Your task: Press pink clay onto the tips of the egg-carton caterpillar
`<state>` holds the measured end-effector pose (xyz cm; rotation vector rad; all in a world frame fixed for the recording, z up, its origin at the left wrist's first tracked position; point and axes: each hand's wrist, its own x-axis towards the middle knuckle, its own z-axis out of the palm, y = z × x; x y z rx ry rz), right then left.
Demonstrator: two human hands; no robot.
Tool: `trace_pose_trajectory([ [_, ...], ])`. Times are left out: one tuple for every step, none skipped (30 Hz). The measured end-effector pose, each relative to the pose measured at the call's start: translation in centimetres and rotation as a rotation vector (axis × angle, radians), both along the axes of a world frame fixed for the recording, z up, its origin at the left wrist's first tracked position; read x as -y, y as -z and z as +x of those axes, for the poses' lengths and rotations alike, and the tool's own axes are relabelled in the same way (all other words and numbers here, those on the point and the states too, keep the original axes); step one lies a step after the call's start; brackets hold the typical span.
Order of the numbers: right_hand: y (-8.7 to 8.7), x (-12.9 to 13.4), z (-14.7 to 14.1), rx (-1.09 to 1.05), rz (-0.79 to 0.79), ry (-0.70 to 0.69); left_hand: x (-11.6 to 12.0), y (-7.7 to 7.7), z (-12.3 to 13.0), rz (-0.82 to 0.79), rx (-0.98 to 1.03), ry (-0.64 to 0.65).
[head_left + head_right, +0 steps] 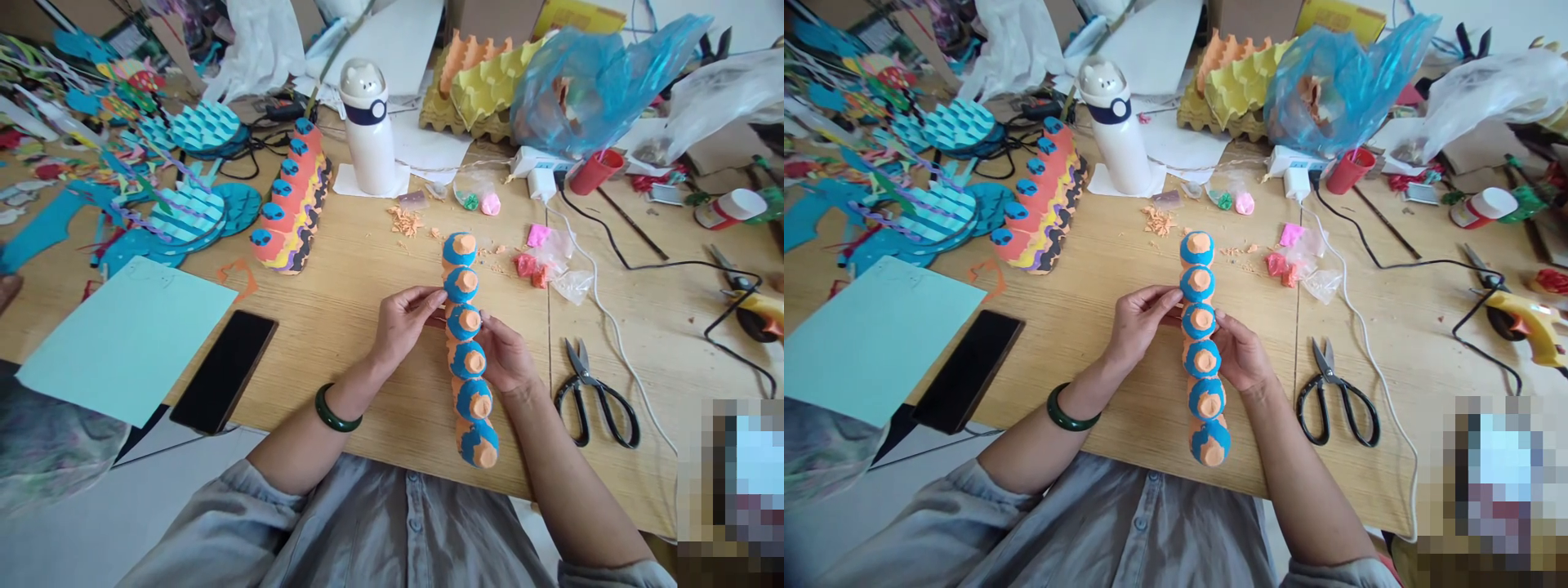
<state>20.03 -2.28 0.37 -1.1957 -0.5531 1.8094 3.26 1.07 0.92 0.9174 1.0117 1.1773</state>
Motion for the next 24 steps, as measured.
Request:
trace_pose_trajectory([
  [0.1, 0.0, 0.0, -0.006, -0.003, 0.007, 0.0, 0.0, 0.0, 0.012, -0.013, -0.002],
  [0.1, 0.1, 0.0, -0.004, -0.001, 0.011, 0.0, 0.1, 0.0, 0.022, -0.027, -0.001],
  [0.2, 0.1, 0.0, 0.005, 0.009, 0.008, 0.0, 0.2, -0.1, 0.031, -0.039, 0.001],
  [0.3, 0.1, 0.1, 0.018, 0.022, 0.002, 0.0, 0.3, -0.1, 0.038, -0.048, 0.003],
  [0.3, 0.1, 0.1, 0.029, 0.032, -0.009, 0.0, 0.4, -0.1, 0.044, -0.054, 0.002],
  [0.3, 0.2, 0.2, 0.034, 0.038, -0.017, 0.0, 0.5, -0.1, 0.049, -0.060, 0.001],
  [0.3, 0.2, 0.2, 0.033, 0.040, -0.019, 0.0, 0.6, -0.1, 0.054, -0.067, 0.002],
  [0.3, 0.2, 0.2, 0.025, 0.037, -0.017, -0.1, 0.7, -0.1, 0.063, -0.078, 0.002],
  [0.2, 0.1, 0.2, 0.010, 0.030, -0.009, -0.1, 0.8, -0.2, 0.074, -0.090, 0.001],
  [0.1, 0.1, 0.1, -0.013, 0.018, 0.004, -0.1, 0.8, -0.2, 0.086, -0.101, -0.002],
  [-0.1, 0.1, 0.1, -0.042, 0.001, 0.021, -0.2, 0.8, -0.3, 0.097, -0.108, -0.007],
  [-0.2, 0.0, 0.1, -0.075, -0.017, 0.041, -0.3, 0.8, -0.3, 0.103, -0.109, -0.015],
  [-0.2, 0.0, 0.1, -0.112, -0.035, 0.060, -0.4, 0.8, -0.4, 0.104, -0.106, -0.023],
  [-0.2, -0.1, 0.1, -0.146, -0.048, 0.079, -0.4, 0.9, -0.4, 0.102, -0.106, -0.025],
  [-0.2, -0.2, 0.1, -0.174, -0.054, 0.099, -0.5, 0.9, -0.5, 0.101, -0.109, -0.026],
  [-0.1, -0.3, 0.2, -0.193, -0.051, 0.119, -0.5, 1.0, -0.5, 0.108, -0.119, -0.031],
  [0.1, -0.4, 0.2, -0.202, -0.041, 0.139, -0.6, 1.1, -0.5, 0.128, -0.135, -0.044],
  [0.2, -0.4, 0.2, -0.202, -0.026, 0.158, -0.5, 1.2, -0.6, 0.166, -0.159, -0.063],
  [0.4, -0.5, 0.3, -0.194, -0.006, 0.177, -0.5, 1.2, -0.6, 0.228, -0.195, -0.086],
  [0.6, -0.5, 0.3, -0.182, 0.015, 0.195, -0.4, 1.2, -0.7, 0.315, -0.243, -0.109],
  [0.7, -0.5, 0.3, -0.168, 0.034, 0.210, -0.3, 1.2, -0.8, 0.423, -0.304, -0.130],
  [0.7, -0.5, 0.2, -0.153, 0.049, 0.221, -0.2, 1.1, -0.8, 0.544, -0.375, -0.143],
  [0.7, -0.5, 0.2, -0.137, 0.062, 0.234, -0.1, 0.9, -0.8, 0.667, -0.446, -0.153],
  [0.7, -0.4, 0.1, -0.119, 0.072, 0.245, 0.0, 0.7, -0.8, 0.781, -0.512, -0.161],
])
